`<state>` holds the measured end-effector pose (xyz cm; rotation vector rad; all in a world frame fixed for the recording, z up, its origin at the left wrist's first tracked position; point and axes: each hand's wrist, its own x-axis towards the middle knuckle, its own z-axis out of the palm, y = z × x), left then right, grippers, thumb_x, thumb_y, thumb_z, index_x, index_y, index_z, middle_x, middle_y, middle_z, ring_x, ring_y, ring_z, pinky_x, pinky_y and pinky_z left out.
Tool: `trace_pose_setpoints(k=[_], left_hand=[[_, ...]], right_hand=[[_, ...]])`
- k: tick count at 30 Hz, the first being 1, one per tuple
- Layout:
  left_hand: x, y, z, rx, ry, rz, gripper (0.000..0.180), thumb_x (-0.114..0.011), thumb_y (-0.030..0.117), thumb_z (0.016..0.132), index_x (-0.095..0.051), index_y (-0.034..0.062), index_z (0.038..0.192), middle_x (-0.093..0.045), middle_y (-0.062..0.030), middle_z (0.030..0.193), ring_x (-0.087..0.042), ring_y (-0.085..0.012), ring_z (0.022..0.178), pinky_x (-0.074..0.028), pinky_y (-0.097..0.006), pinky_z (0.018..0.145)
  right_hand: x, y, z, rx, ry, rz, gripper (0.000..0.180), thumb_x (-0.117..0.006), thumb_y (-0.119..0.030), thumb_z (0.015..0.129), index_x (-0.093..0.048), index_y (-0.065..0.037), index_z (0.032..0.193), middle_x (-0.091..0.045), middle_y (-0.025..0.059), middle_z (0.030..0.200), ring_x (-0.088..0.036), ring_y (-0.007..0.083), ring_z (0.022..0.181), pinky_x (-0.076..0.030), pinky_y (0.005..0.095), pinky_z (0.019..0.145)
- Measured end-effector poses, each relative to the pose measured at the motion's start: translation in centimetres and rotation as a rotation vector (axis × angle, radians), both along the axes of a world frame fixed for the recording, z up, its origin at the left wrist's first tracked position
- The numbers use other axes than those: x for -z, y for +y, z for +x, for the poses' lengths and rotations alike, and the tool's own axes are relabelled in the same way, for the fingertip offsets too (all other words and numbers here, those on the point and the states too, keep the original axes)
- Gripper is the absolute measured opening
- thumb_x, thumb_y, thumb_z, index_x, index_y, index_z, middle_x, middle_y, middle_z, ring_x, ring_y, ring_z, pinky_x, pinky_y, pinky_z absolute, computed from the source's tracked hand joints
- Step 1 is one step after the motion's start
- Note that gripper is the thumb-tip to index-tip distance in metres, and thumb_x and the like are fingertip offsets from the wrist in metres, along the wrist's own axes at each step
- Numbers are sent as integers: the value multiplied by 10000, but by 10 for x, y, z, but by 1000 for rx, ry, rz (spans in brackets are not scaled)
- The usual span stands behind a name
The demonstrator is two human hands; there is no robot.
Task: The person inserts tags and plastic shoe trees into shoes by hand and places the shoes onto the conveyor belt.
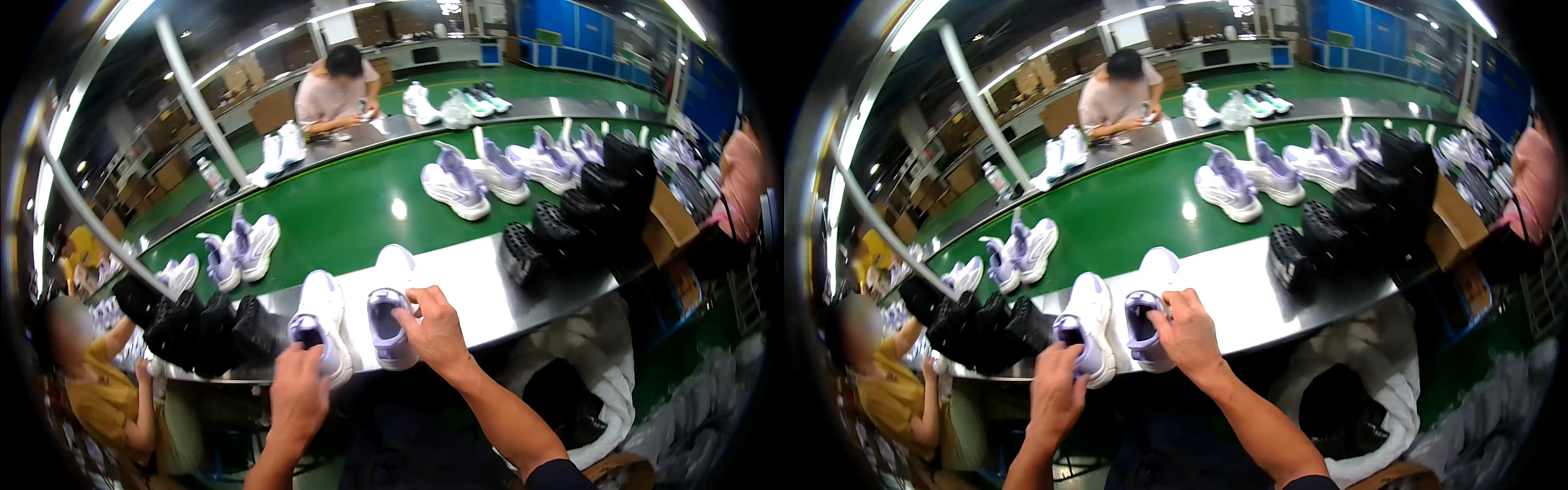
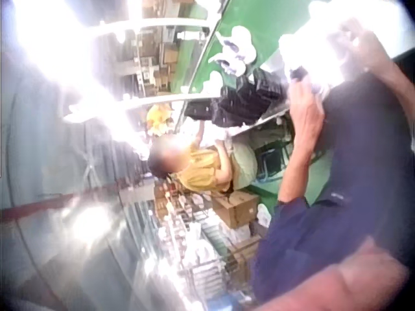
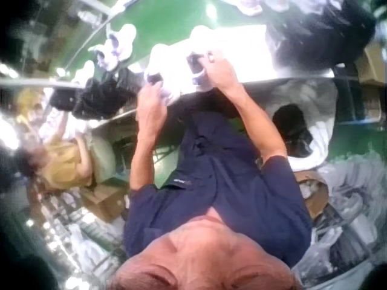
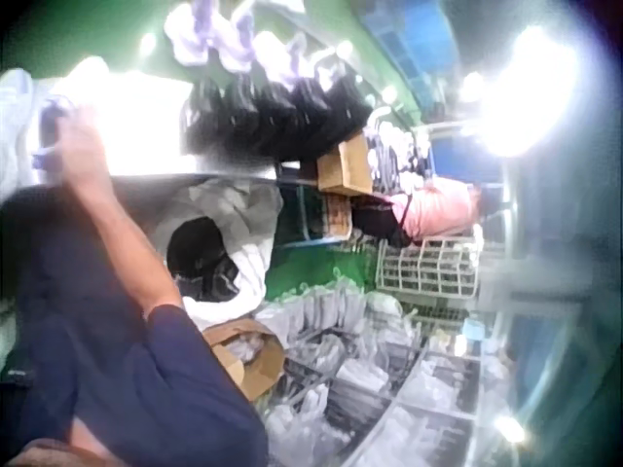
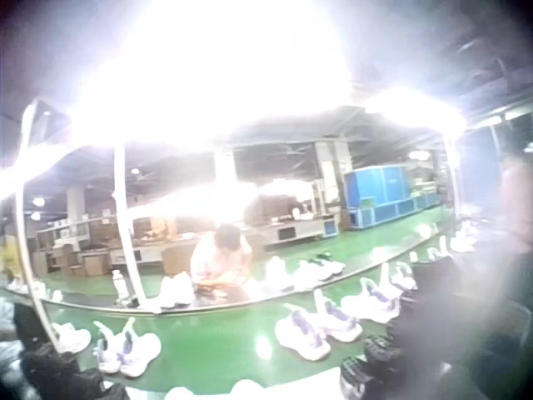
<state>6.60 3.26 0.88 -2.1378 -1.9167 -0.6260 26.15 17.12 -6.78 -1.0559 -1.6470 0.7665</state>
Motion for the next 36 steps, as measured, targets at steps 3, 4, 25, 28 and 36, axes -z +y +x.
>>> trace_pose_setpoints(k=[3, 4, 25, 28, 36], left_hand=[[27, 21, -8, 101, -175, -98, 301, -646, -69, 807, -654, 39, 1087, -616, -173, 930, -600, -377, 930, -495, -455, 827], [23, 24, -2, 129, -175, -93, 295, -638, -74, 812, -654, 46, 1082, -608, -164, 901, -598, -375, 908, -493, -458, 812], [33, 247, -163, -271, 144, -335, 295, -784, 237, 800, -735, 129, 1069, -730, -171, 991, -694, -355, 985, -548, -478, 870], [47, 227, -135, -415, 293, 52, 196, -715, 186, 844, -706, 106, 1023, -671, -170, 1073, -617, -361, 1054, -505, -459, 885], [110, 113, -49, -70, -110, -112, 521, -707, 374, 875, -638, 41, 1270, -527, -270, 1355, -438, -450, 1328, -302, -563, 1156]], right_hand=[[-4, 2, -11, 16, -158, 140, 233, -713, -122, 876, -664, -2, 1070, -608, 179, 962, -630, 355, 843, -529, 436, 727], [-3, 2, -15, 28, -194, 173, 214, -709, -110, 875, -669, -5, 1056, -613, 175, 945, -633, 353, 848, -528, 441, 725], [63, 1, 24, 308, -438, 300, 220, -713, -111, 784, -671, -22, 981, -651, 141, 898, -600, 332, 878, -479, 424, 808], [65, 0, 34, 331, -432, 337, 216, -712, -109, 781, -670, -27, 976, -655, 128, 890, -601, 327, 865, -477, 428, 803], [8, 68, 27, 272, -207, 62, 402, -708, -145, 837, -635, 47, 1182, -668, 244, 1117, -625, 402, 1069, -497, 457, 944]])
